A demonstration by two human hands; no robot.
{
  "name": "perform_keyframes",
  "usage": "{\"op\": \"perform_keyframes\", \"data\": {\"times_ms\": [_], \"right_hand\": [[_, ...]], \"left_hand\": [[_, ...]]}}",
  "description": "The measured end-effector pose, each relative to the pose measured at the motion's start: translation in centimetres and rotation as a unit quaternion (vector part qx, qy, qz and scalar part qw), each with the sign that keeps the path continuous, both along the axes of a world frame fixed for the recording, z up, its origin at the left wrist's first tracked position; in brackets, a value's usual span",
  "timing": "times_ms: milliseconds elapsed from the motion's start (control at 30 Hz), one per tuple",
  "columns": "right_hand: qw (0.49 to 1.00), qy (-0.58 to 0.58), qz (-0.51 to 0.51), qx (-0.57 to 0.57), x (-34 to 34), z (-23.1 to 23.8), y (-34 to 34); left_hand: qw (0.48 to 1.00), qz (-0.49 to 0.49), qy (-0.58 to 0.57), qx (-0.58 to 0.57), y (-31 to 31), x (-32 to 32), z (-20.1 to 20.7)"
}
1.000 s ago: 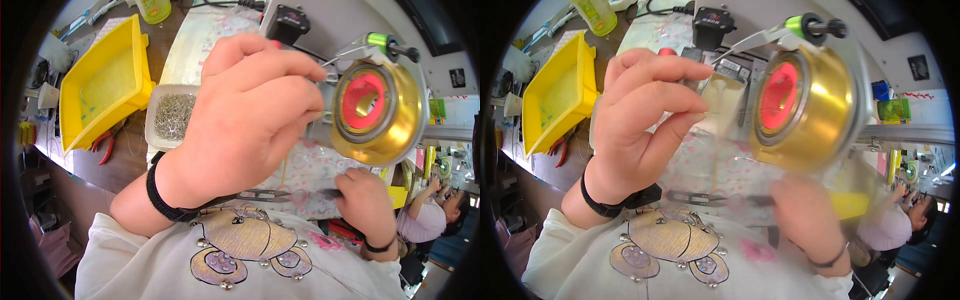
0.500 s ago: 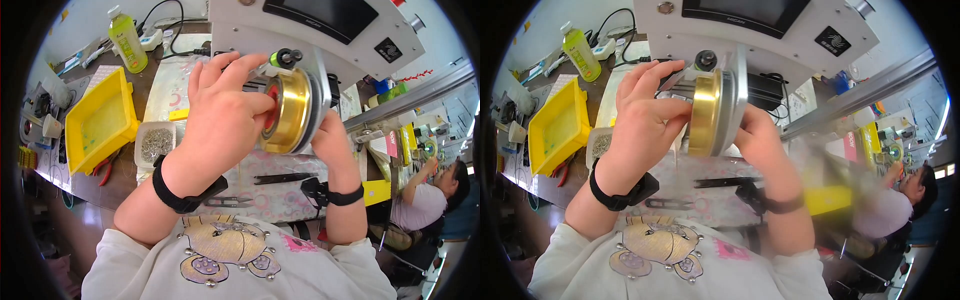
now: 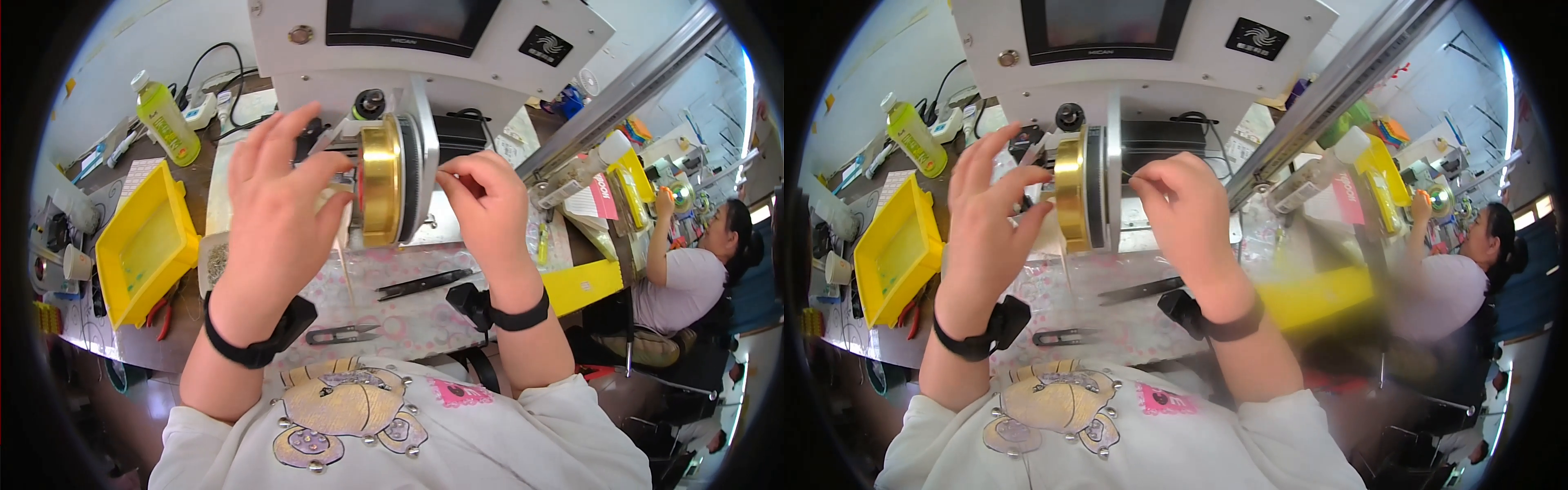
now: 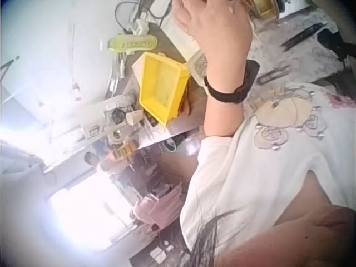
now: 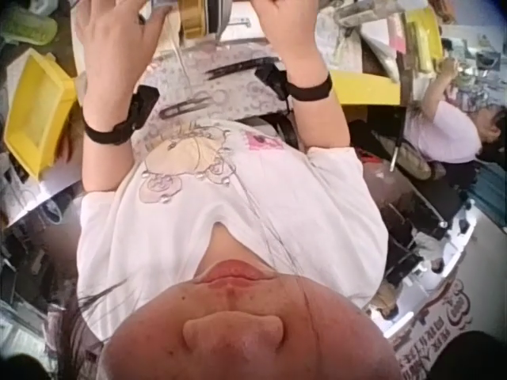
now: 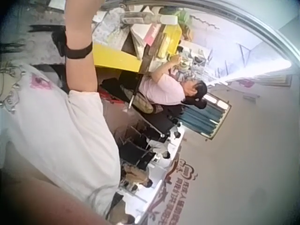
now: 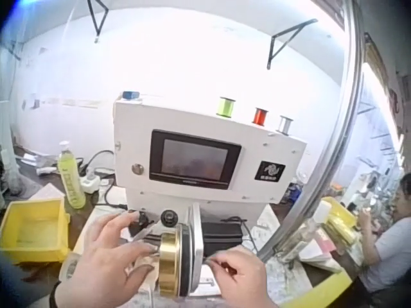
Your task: Manually assemble and glue small electronic or mechanical parts using a specialized winding machine and adhesive.
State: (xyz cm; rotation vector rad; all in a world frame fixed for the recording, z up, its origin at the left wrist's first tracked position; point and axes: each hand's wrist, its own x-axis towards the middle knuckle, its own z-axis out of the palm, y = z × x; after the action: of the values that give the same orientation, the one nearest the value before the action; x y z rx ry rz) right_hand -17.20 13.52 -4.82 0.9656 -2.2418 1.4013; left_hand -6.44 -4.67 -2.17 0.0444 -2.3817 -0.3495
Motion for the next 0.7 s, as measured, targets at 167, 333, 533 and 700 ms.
{"op": "perform_keyframes", "data": {"times_ms": [167, 333, 533, 700], "right_hand": [[0.969, 0.247, -0.006, -0.007, 4.4, 2.9, 2.8], [0.924, 0.381, 0.015, 0.029, 6.5, 4.8, 3.6], [0.889, 0.457, -0.001, 0.014, 7.0, 4.7, 4.2], [0.899, 0.437, 0.004, 0.007, 6.9, 4.7, 4.7]], "left_hand": [[0.982, -0.117, 0.04, 0.146, 1.0, 2.4, 1.9], [0.894, -0.333, -0.059, 0.292, 3.0, 3.0, 3.1], [0.834, -0.381, -0.066, 0.392, 4.4, 3.6, 3.2], [0.847, -0.377, -0.057, 0.371, 5.1, 3.4, 3.4]]}}
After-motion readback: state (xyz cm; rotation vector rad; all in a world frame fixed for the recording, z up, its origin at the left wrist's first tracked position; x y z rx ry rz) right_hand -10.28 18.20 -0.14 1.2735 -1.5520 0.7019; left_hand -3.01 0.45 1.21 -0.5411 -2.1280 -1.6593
